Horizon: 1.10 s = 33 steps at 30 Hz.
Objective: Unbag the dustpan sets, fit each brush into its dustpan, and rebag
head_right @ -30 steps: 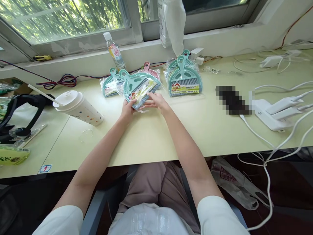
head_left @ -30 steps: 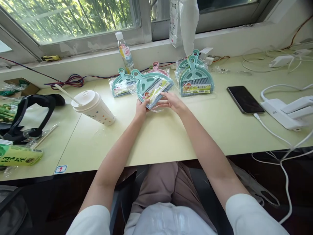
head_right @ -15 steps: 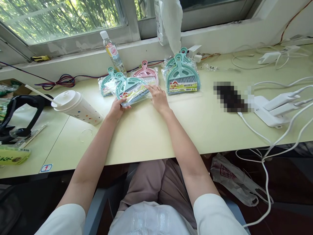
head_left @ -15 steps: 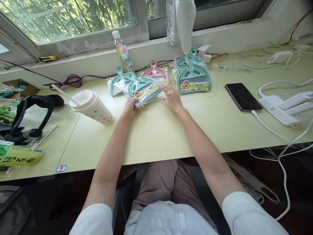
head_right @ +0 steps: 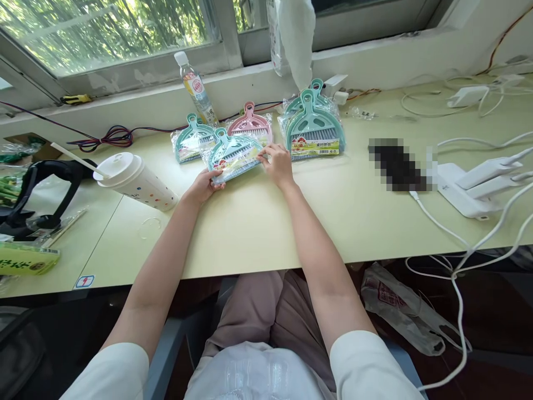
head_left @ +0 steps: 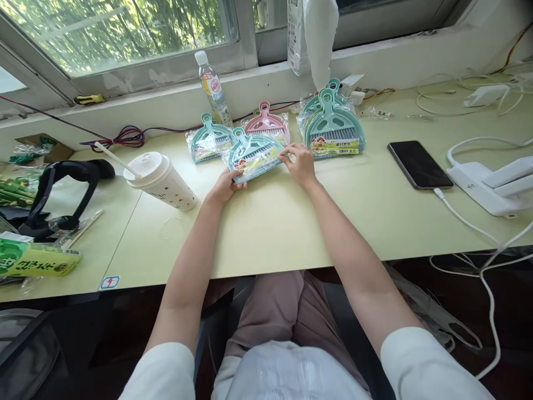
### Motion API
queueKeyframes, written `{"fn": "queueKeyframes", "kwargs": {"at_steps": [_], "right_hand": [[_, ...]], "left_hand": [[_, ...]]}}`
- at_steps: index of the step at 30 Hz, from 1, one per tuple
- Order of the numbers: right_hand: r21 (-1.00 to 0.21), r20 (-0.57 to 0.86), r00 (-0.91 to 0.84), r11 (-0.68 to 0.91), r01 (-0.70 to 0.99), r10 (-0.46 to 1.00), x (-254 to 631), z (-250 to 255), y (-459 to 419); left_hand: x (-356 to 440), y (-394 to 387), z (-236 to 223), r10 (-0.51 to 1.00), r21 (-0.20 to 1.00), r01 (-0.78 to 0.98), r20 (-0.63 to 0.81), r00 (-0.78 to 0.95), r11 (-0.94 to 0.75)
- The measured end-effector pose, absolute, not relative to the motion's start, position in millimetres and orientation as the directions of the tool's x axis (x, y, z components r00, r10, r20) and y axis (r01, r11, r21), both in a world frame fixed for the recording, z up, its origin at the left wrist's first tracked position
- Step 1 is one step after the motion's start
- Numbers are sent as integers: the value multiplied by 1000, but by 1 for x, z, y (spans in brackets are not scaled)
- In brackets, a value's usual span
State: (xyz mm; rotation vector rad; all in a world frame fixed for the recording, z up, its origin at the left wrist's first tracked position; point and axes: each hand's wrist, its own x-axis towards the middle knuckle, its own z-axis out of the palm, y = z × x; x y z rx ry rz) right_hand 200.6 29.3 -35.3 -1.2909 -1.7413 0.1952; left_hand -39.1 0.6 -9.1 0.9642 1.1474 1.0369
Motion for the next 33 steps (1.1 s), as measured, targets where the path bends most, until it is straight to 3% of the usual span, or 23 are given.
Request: {"fn": "queueKeyframes", "kwargs": {"at_steps": [6,20,23,27,30,33], "right_hand": [[-654,612,65,458,602,788,205,-35,34],[-803,491,148,379,460,859,197,-35,28],[-882,418,159,358,305,894,200,-40,34],[-986,164,120,168,-21,979,200,-41,36],[-980,32,64,44,-195,997,199,-40,36],[-958,4,133,42,-284,991,202,-42,38]], "left_hand": [[-35,-6,-11,969,982,-68,-164,184,179],[-36,-9,-14,956,990,-54,-112,270,131],[-37,-11,-14,950,990,-49,-109,293,129],[-40,-12,-12,948,993,-23,-106,299,119],[-42,-13,-10,949,992,-31,-107,298,121],[-38,-18,-5,944,995,-75,-39,327,67]]}}
